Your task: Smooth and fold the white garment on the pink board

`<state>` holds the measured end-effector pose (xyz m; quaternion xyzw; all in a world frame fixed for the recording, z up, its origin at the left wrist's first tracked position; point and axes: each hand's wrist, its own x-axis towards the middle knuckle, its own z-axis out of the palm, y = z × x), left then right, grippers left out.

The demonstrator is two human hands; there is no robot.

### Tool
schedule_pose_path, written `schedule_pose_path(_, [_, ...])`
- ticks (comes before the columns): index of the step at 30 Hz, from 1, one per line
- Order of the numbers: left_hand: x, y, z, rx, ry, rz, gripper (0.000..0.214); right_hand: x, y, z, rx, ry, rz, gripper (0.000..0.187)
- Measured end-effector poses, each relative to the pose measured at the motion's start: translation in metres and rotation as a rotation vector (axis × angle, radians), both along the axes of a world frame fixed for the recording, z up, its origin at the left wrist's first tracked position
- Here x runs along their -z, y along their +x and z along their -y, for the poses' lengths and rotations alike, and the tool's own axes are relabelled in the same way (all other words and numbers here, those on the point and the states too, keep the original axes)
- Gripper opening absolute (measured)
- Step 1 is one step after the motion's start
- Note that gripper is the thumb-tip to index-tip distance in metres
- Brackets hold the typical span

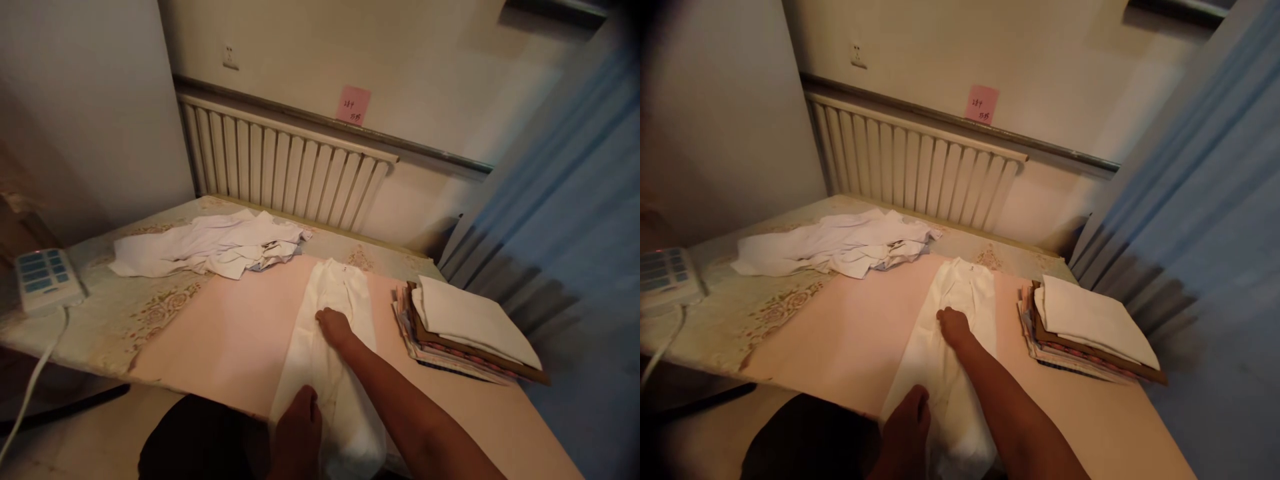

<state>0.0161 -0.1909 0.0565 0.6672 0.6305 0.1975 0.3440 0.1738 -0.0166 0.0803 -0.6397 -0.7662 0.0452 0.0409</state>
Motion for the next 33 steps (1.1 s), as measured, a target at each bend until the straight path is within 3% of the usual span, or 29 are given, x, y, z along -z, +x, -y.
schedule_pose_path(9, [-0.005, 0.0, 0.0, -0.031, -0.028, 0.016, 0.013, -0.004, 0.001, -0.002, -0.07, 0.049, 0.048, 0.022])
schedule_pose_path(20, [-0.009, -0.001, 0.011, -0.056, 0.023, 0.058, 0.02, -0.016, 0.004, -0.008, -0.039, 0.178, -0.196, 0.025])
schedule_pose_path(29, [0.009, 0.006, 0.016, 0.169, 0.471, -0.13, 0.032, -0.01, 0.024, 0.003, 0.042, 0.23, -0.319, 0.025])
schedule_pose_path(33, [0.013, 0.011, 0.017, 0.297, 0.453, -0.225, 0.032, -0.003, 0.032, 0.01, 0.047, 0.253, -0.314, 0.024])
